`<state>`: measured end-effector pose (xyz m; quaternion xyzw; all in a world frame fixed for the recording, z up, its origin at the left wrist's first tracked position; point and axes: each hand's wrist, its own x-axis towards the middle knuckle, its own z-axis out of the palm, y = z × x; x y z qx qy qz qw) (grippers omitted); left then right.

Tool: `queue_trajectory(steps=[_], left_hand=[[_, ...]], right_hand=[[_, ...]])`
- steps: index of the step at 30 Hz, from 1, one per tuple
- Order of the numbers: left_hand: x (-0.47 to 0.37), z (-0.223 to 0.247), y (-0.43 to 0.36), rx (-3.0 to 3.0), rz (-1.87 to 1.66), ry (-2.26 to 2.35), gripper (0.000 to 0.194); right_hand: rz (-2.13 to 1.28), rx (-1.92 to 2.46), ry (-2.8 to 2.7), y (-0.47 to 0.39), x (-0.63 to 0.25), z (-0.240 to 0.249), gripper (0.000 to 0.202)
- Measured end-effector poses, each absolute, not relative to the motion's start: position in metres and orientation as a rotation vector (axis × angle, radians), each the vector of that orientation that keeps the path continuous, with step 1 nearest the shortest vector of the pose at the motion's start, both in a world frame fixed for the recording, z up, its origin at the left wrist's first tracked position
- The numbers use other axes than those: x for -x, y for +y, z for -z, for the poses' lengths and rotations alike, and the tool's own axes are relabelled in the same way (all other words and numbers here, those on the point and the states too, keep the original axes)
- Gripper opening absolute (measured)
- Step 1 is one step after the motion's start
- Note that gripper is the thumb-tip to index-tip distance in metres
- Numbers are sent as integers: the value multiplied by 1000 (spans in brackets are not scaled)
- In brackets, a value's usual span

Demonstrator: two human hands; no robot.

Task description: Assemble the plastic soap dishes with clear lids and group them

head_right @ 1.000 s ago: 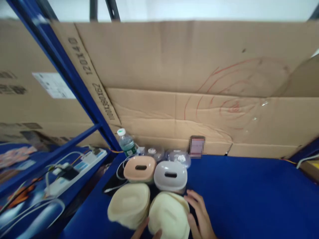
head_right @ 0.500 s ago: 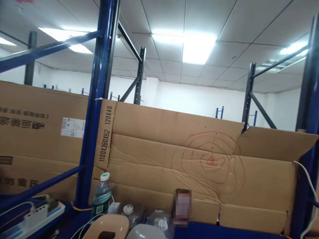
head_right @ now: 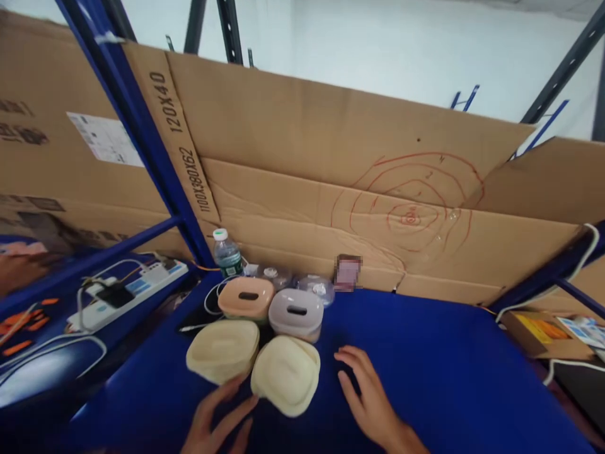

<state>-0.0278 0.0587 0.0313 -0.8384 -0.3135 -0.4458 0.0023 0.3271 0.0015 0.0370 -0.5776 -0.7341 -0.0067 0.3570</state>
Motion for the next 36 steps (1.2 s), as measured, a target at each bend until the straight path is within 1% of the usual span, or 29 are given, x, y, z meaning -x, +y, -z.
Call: queue_trajectory(steps=[2,4,7,9,11,15,17,19,22,24,26,29,31,34,36], left_hand=[[45,-52,59,2794,1227,-859,48],[59,-78,58,2985,1039,-709,49],[62,-106,51,3072,925,-731,42],[56,-110,46,3012,991,-700,36],[47,-106,45,2916,1095,-662,32],[26,-102,64,2672,1496,-608,29],[10,-108,74,2684,1492,-461,29],[-7,-113,77,2767,1458,-284,26],[-24,-108,63,3006,1248,-121,20],[-24,-96,49,3132,1041,-146,20],[-15,-83,41,3135,975,-293,20],[12,-70,48,2883,1155,-600,20],[31,-70,66,2627,1338,-773,20],[42,-82,93,2373,1669,-827,20],[31,-91,99,2409,1758,-742,20]], right_hand=[[-213,1511,-2119,-26,-352,-67,33],[-393,1526,-2270,-53,-369,-97,29],[-469,1557,-2316,-85,-370,-121,28],[-396,1534,-2291,-98,-357,-116,31],[-233,1466,-2221,-103,-340,-100,34],[70,1299,-1891,-81,-318,-75,37],[99,1236,-1819,-65,-315,-79,34],[26,1184,-1875,-56,-317,-89,29],[-268,1192,-2098,-64,-321,-96,25],[-460,1276,-2211,-79,-323,-88,24],[-500,1374,-2241,-91,-326,-72,23],[-332,1447,-2224,-92,-332,-49,25],[-183,1465,-2064,-80,-338,-41,28],[-43,1446,-1807,-55,-349,-43,30],[-75,1412,-1851,-35,-359,-46,31]])
